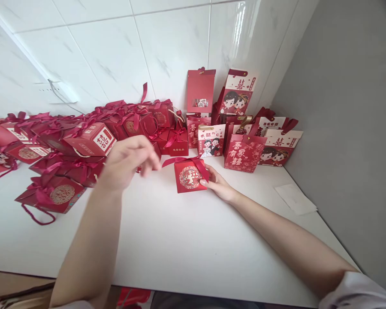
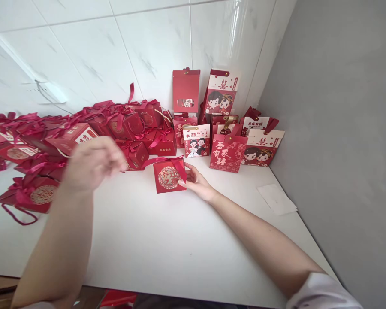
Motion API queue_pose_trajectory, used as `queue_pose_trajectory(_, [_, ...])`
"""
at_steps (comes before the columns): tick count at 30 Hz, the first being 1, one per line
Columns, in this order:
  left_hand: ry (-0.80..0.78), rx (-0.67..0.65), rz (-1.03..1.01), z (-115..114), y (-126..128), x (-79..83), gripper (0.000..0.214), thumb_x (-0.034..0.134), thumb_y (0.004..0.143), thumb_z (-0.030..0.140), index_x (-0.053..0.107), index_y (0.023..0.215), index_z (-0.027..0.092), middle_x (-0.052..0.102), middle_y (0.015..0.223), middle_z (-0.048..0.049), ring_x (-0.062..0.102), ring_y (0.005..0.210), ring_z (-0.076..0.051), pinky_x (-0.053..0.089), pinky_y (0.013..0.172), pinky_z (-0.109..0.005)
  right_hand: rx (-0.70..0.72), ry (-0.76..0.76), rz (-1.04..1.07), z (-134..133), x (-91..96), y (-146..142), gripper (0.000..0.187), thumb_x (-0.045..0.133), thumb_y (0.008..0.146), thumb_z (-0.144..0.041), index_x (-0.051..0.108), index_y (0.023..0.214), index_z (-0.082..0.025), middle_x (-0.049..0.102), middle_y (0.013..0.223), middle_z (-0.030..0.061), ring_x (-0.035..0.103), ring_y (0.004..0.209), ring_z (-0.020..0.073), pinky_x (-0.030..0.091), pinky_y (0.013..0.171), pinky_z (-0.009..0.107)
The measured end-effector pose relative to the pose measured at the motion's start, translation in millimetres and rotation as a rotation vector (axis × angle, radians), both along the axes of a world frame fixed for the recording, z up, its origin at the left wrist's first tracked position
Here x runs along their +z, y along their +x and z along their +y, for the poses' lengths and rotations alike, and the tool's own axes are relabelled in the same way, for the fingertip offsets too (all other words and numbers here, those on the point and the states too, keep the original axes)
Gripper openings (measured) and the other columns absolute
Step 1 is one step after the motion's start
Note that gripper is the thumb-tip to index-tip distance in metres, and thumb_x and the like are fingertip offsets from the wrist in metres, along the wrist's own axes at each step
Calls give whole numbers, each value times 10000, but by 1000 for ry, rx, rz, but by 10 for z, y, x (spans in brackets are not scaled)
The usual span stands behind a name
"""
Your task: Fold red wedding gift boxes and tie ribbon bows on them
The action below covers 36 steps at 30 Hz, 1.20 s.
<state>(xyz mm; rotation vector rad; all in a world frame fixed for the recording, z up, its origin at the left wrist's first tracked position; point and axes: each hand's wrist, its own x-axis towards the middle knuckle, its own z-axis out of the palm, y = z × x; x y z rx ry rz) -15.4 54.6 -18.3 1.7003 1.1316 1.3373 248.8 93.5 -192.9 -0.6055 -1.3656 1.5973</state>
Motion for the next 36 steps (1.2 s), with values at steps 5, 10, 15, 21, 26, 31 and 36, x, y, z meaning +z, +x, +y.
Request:
queue_pose_trajectory(5, [110,235,-66,297,241,-929,398,599,860,585,557,984,209,681,1004,-81,654,860,-190,502,567,-252,-123,40,-25,-14,-10,-1,970,834,746,-499,289,1515,-267,492,1441,136,462,1363,286,383,1157,478])
queue_pose_trajectory(10, [-73,160,23,145,595,-1555,464,692,850,472,520,1203,226,600,1288,-126,614,1159,-264,556,803,-346,-302,150,-48,-55,18,-26,998,818,764,-515,237,1544,-288,348,1555,140,398,1408,290,408,1148,478])
queue_pose_trajectory(15, [-101,105,-160,-22,752,-1551,723,653,912,420,265,1511,302,488,1457,-140,557,1292,-271,531,985,-395,-449,305,-72,-202,60,-68,761,659,939,-440,259,1568,-285,205,1645,79,238,1512,259,463,1133,408])
queue_pose_trajectory(21, [-208,-164,-236,127,558,-1491,815,662,873,534,295,1550,267,379,1582,-131,418,1416,-367,462,1094,-488,-426,606,-379,-271,79,-62,752,632,966,-374,230,1600,-339,327,1600,67,374,1444,283,506,1093,450])
queue_pose_trajectory(26, [-440,-127,-342,181,545,-1528,800,533,849,727,427,1445,203,571,1389,-185,584,1215,-381,559,880,-495,-251,466,-346,-213,67,-12,685,535,1012,-465,211,1603,-344,230,1651,12,279,1506,260,346,1220,471])
queue_pose_trajectory(31, [-416,-74,-331,156,566,-1514,745,574,836,702,457,1383,210,581,1360,-167,601,1171,-346,585,745,-392,-47,339,-202,-174,73,12,669,458,1036,-506,156,1611,-345,108,1679,-18,232,1526,250,357,1219,437])
queue_pose_trajectory(36, [-437,-43,-338,181,563,-1499,774,592,806,718,473,1361,192,550,1407,-177,572,1235,-366,593,732,-373,-60,305,-177,-153,66,8,668,497,1024,-498,202,1597,-323,188,1663,9,196,1535,260,385,1199,453])
